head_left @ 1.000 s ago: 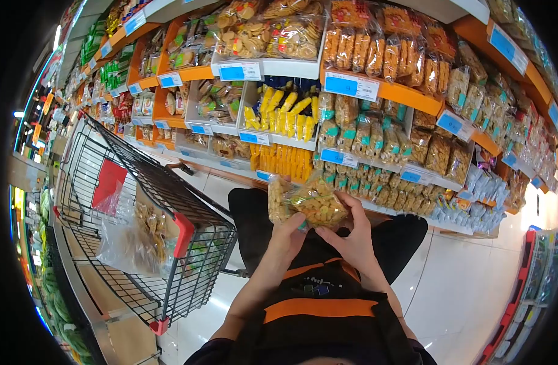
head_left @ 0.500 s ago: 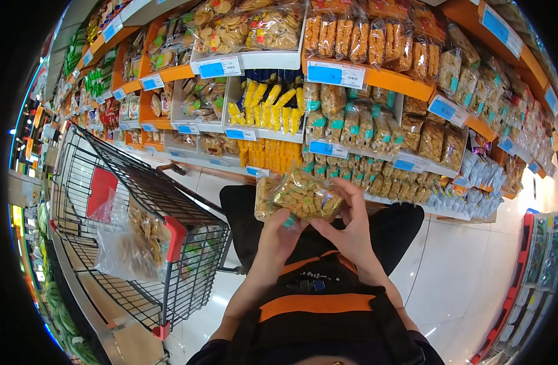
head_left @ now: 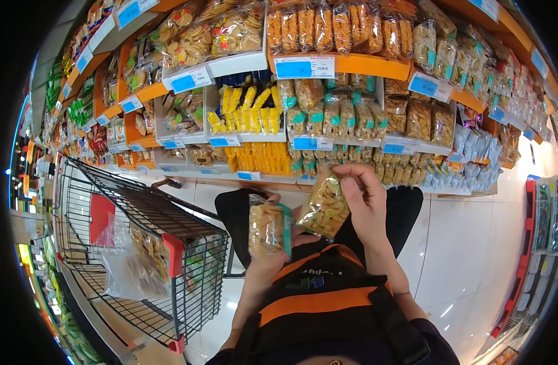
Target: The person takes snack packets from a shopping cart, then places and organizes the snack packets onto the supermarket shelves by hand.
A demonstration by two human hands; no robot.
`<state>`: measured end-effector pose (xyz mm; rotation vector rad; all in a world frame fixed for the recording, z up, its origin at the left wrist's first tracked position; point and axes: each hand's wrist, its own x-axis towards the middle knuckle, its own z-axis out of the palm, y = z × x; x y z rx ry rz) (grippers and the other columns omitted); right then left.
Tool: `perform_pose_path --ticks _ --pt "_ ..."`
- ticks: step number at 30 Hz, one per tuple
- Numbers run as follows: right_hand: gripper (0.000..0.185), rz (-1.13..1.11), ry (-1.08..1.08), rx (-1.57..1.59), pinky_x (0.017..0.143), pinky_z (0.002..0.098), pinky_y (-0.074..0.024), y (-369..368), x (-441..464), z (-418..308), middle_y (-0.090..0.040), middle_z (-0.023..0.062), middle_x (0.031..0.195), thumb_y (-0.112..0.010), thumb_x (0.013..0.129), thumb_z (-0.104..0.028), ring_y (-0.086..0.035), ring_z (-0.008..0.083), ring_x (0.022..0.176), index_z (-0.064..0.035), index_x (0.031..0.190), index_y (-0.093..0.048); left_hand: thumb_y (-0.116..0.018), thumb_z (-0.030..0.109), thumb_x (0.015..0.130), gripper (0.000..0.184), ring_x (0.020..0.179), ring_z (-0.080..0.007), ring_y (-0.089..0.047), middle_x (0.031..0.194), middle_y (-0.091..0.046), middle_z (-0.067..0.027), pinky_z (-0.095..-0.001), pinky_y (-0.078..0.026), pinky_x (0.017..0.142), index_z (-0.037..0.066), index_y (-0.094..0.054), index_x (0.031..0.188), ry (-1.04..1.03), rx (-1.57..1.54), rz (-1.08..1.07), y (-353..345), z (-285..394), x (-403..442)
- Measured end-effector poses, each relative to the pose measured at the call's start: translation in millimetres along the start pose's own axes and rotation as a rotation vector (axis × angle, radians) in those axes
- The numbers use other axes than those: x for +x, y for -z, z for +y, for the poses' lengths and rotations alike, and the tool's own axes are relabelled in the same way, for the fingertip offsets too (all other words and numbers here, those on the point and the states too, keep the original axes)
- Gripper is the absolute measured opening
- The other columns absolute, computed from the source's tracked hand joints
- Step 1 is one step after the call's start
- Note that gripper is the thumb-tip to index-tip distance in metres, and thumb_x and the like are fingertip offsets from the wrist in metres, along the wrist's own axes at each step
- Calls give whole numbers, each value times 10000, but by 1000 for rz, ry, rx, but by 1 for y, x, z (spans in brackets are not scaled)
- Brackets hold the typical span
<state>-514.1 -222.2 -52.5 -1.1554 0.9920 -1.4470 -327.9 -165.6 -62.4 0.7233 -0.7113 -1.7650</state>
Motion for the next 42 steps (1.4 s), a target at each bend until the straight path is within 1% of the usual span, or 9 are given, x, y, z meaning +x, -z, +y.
perform_pose_path --ticks 7,13,19,23,31,34,37,40,42 --pt "222 17 41 -88 826 253 -454 1 3 -5 -677 93 996 -540 985 -169 -610 129 924 27 1028 -636 -840 216 697 1055 1309 -372 -426 1379 -421 -183 -592 -450 988 148 -132 1476 69 -53 -51 0 -4 0" --pt "229 2 46 -90 802 256 -465 3 3 -4 -679 98 987 -535 989 -176 -619 136 901 23 1029 -642 -829 288 715 1101 1321 -346 -413 1387 -419 -178 -561 -470 978 152 -79 1509 45 -8 -69 -3 -4 2" --pt "226 10 51 -114 788 248 -462 4 3 -7 -680 92 966 -537 987 -170 -613 127 887 26 1029 -640 -774 418 732 1031 1315 -309 -434 1466 -370 -112 -512 -485 962 127 -169 1515 43 -34 50 1 -8 4" --pt "214 31 83 -182 774 243 -459 4 2 -10 -679 77 960 -541 984 -163 -606 112 881 20 1021 -645 -667 503 804 840 1277 -292 -466 1442 -415 -96 -453 -498 934 100 -325 1457 35 -155 24 17 -15 3" --pt "241 115 78 -190 716 202 -425 6 0 -14 -693 73 996 -525 1001 -199 -535 65 769 9 1015 -645 -672 482 810 817 1252 -291 -472 1452 -407 -91 -423 -503 889 116 -329 1455 14 -272 9 22 -14 5" --pt "229 119 106 -135 727 203 -435 1 1 -13 -693 84 1001 -521 1000 -179 -562 72 799 13 1016 -643 -686 458 809 831 1280 -281 -448 1479 -370 -82 -437 -488 909 128 -303 1469 28 -298 -28 26 -15 5" --pt "211 107 48 -183 752 211 -449 1 -3 -15 -692 91 1004 -508 997 -145 -593 86 852 19 998 -641 -688 406 845 901 1355 -279 -370 1489 -344 -93 -499 -386 1039 125 -161 1520 -9 -229 29 16 -8 7" --pt "189 117 17 -316 783 230 -456 -6 -11 -7 -686 89 966 -495 981 -100 -612 115 879 24 977 -638 -752 393 812 1002 1397 -239 -313 1512 -294 -111 -428 -310 1118 108 -111 1528 -78 -82 -47 7 -6 8" --pt "185 88 50 -266 796 250 -458 -18 -16 5 -675 90 931 -480 972 -76 -614 141 871 27 959 -633 -793 276 791 985 1374 -217 -334 1490 -322 -97 -370 -310 1115 90 -152 1516 -47 -41 -116 28 -32 12"
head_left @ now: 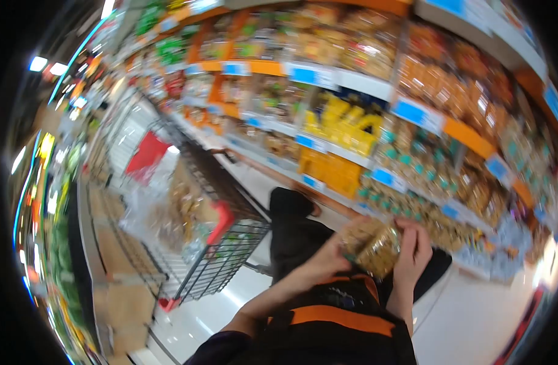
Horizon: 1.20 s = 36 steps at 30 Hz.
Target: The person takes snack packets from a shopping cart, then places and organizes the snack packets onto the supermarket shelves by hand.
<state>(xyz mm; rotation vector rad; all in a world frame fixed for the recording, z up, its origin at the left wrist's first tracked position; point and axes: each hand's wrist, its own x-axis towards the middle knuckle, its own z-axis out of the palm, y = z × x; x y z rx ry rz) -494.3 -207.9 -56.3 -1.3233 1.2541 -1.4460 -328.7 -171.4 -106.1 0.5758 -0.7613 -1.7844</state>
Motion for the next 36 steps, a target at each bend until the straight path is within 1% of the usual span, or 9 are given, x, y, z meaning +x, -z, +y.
perform_pose_path --ticks 4,9,12,14,16,19,22,26,36 --pt "221 -95 136 -120 833 317 -465 -20 -9 4 -655 128 942 -441 980 -89 -621 225 879 43 941 -614 -789 64 753 876 1294 -177 -399 1388 -423 -67 -309 -318 1093 67 -274 1461 168 86 189 -19 25 -8" --pt "280 -174 171 -137 868 329 -441 -22 -12 18 -549 156 1233 -407 1026 -175 -547 222 1033 18 1173 -548 -867 233 678 885 1271 -198 -428 1334 -471 -83 -346 -319 1091 48 -361 1381 -432 954 477 20 88 -48" --pt "274 -188 32 -90 785 288 -444 -12 -4 28 -590 111 1150 -397 1036 -182 -551 177 919 -7 1172 -559 -871 232 639 913 1232 -238 -480 1289 -498 -90 -369 -367 1061 39 -350 1363 -699 868 1020 17 154 -94" --pt "270 -162 14 -83 734 261 -445 -12 -2 32 -620 78 1120 -395 1039 -178 -559 134 900 -22 1161 -579 -852 174 649 848 1203 -233 -510 1246 -541 -118 -364 -418 1010 34 -392 1347 -929 1364 1401 48 186 -125" --pt "265 -161 18 -85 702 248 -445 -9 -1 41 -637 60 1091 -400 1038 -173 -566 112 884 -30 1152 -591 -804 156 702 714 1158 -252 -562 1239 -562 -141 -372 -464 951 51 -457 1316 -776 1684 1441 49 213 -153" --pt "252 -203 20 -77 720 254 -446 -5 -1 49 -629 69 1061 -412 1032 -157 -570 124 880 -22 1147 -590 -757 205 766 562 1099 -283 -606 1217 -603 -153 -388 -474 929 61 -535 1261 17 2185 1321 67 215 -191" --pt "209 -215 -60 -47 816 284 -463 -9 -3 47 -605 102 1044 -441 1008 -83 -584 172 920 -2 1131 -589 -723 257 805 512 1093 -316 -609 1212 -626 -149 -407 -475 923 70 -567 1255 537 1761 1026 109 200 -214" --pt "216 -175 39 -57 883 306 -473 -2 -5 51 -618 123 1082 -550 927 -4 -601 213 1031 -14 1138 -594 -706 253 828 493 1145 -326 -587 1230 -623 -168 -389 -450 955 62 -582 1266 192 1778 997 120 186 -220" --pt "754 238 231 -829 1010 519 -344 49 81 50 -268 279 1457 -809 749 -248 -315 456 1305 -163 1395 -431 -517 41 954 372 1179 -275 -552 1299 -576 -150 -364 -415 997 -6 -525 1323 -665 1852 1002 65 151 -123"
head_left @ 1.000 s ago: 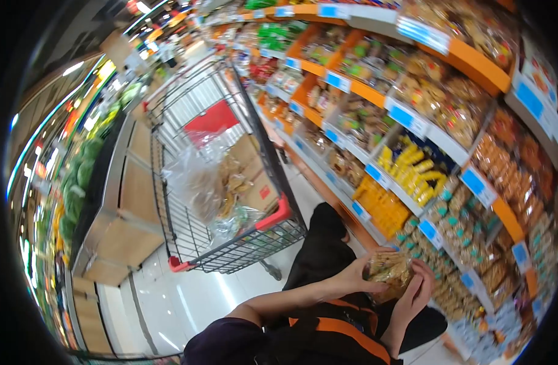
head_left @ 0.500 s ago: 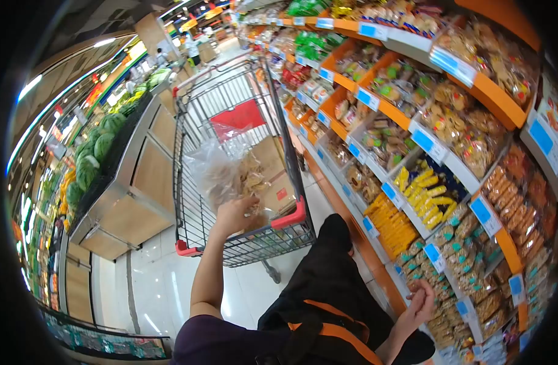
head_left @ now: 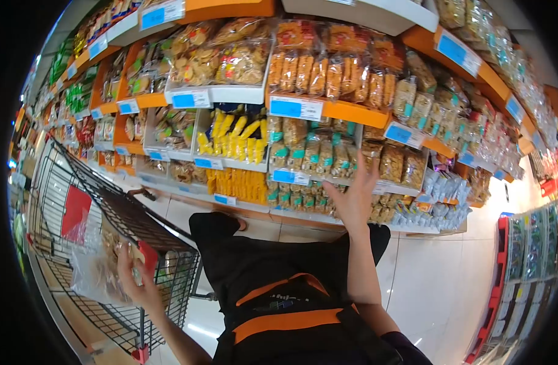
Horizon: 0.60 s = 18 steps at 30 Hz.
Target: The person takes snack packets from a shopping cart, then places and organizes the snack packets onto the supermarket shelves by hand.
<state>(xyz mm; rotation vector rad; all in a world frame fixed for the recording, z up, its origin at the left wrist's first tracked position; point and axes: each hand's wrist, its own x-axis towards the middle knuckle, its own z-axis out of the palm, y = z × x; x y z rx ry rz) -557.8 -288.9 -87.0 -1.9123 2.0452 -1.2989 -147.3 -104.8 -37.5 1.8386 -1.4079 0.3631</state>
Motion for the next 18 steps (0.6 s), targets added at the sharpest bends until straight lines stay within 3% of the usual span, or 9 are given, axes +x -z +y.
perform_pose_path --ticks 2,5,8,11,18 --pt "798 -102 31 108 1010 516 -343 -11 15 0 -288 277 1443 -842 700 -294 -319 451 1298 -208 1387 -444 -522 12 938 369 1115 -254 -588 1270 -590 -150 -335 -466 919 2 -540 1306 89 -257 -68 -25 29 -6" --pt "763 -25 43 -216 980 504 -371 -30 20 -4 -349 249 1387 -865 646 -327 -385 430 1228 -233 1314 -510 -546 -30 903 383 1048 -227 -618 1216 -617 -146 -308 -499 847 8 -555 1283 105 -443 -193 -63 73 -13" --pt "658 -44 49 -78 955 500 -386 -36 22 26 -396 222 1323 -862 640 -312 -413 429 1166 -202 1217 -566 -576 -69 859 417 1017 -221 -634 1164 -640 -133 -305 -512 823 20 -563 1267 92 -685 -348 -83 120 -19" --pt "563 -61 35 -31 939 504 -394 -28 22 22 -414 206 1299 -838 653 -273 -408 441 1153 -180 1151 -592 -601 -104 823 436 993 -236 -644 1133 -645 -142 -305 -517 814 18 -568 1241 27 -760 -509 -88 142 -25" --pt "631 -29 -8 -286 921 574 -382 -44 24 -6 -349 191 1353 -798 645 -263 -367 460 1193 -189 1216 -540 -629 -70 817 376 927 -263 -667 1051 -659 -152 -308 -536 781 19 -607 1182 -83 -920 -755 -102 176 -42"
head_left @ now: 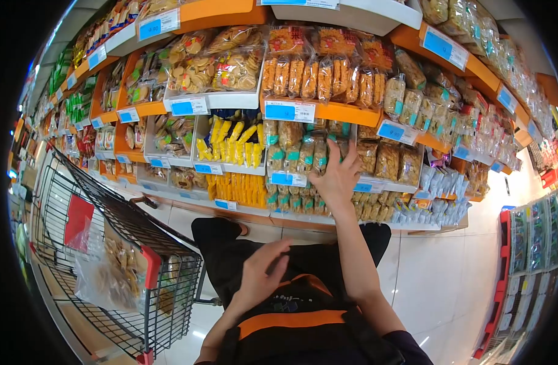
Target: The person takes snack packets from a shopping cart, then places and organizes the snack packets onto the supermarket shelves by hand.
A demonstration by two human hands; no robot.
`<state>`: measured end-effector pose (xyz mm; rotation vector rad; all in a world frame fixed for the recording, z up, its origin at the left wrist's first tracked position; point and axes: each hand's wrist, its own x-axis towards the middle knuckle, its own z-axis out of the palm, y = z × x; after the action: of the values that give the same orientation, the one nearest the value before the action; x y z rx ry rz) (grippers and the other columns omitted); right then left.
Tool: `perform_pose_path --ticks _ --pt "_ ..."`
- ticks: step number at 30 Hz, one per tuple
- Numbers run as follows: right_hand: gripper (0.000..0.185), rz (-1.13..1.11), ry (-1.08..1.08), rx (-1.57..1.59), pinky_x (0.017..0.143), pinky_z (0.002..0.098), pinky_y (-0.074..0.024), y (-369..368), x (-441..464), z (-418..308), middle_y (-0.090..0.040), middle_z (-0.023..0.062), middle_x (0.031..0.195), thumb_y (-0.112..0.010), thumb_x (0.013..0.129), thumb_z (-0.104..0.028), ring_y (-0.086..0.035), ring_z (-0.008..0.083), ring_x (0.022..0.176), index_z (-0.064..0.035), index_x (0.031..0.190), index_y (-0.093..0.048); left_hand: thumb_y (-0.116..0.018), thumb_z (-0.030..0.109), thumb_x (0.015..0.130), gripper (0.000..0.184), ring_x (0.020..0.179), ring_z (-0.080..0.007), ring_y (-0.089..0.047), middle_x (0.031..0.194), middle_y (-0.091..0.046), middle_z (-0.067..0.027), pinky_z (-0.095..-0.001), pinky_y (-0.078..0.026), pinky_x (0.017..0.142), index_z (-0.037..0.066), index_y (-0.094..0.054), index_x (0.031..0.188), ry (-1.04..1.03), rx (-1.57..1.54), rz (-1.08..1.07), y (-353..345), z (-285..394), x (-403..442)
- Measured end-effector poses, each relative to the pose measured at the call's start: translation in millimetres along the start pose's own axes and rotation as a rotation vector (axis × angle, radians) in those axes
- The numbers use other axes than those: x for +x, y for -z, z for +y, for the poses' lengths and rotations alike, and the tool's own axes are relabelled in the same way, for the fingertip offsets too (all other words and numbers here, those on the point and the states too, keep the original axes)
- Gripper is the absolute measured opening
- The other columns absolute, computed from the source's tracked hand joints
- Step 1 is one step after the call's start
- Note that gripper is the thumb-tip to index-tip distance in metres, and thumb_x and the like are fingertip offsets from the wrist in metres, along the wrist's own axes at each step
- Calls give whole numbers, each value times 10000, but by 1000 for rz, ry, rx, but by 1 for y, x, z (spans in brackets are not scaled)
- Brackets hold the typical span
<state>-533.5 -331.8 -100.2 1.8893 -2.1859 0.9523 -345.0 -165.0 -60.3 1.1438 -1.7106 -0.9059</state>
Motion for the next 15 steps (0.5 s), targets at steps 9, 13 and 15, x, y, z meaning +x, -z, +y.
perform_pose_path --ticks 9,13,15 --pt "573 46 -135 266 940 512 -384 22 -5 3 -405 163 1251 -749 608 -183 -396 397 1181 -166 1146 -555 -640 2 856 381 958 -288 -667 1132 -654 -152 -323 -552 786 60 -601 1230 -47 -40 -146 -11 4 -11" --pt "562 124 -153 481 987 475 -358 36 -10 6 -392 165 1245 -721 631 -100 -390 373 1200 -108 1151 -507 -619 -26 867 379 931 -246 -675 1116 -659 -143 -298 -551 767 56 -596 1236 55 -88 -124 -4 -1 -14" --pt "548 108 -183 577 1008 451 -342 54 -15 5 -380 164 1232 -687 649 -37 -382 358 1201 -82 1149 -468 -598 -46 878 390 956 -185 -661 1126 -655 -103 -278 -542 764 43 -576 1256 98 -154 -130 -2 -6 -11"
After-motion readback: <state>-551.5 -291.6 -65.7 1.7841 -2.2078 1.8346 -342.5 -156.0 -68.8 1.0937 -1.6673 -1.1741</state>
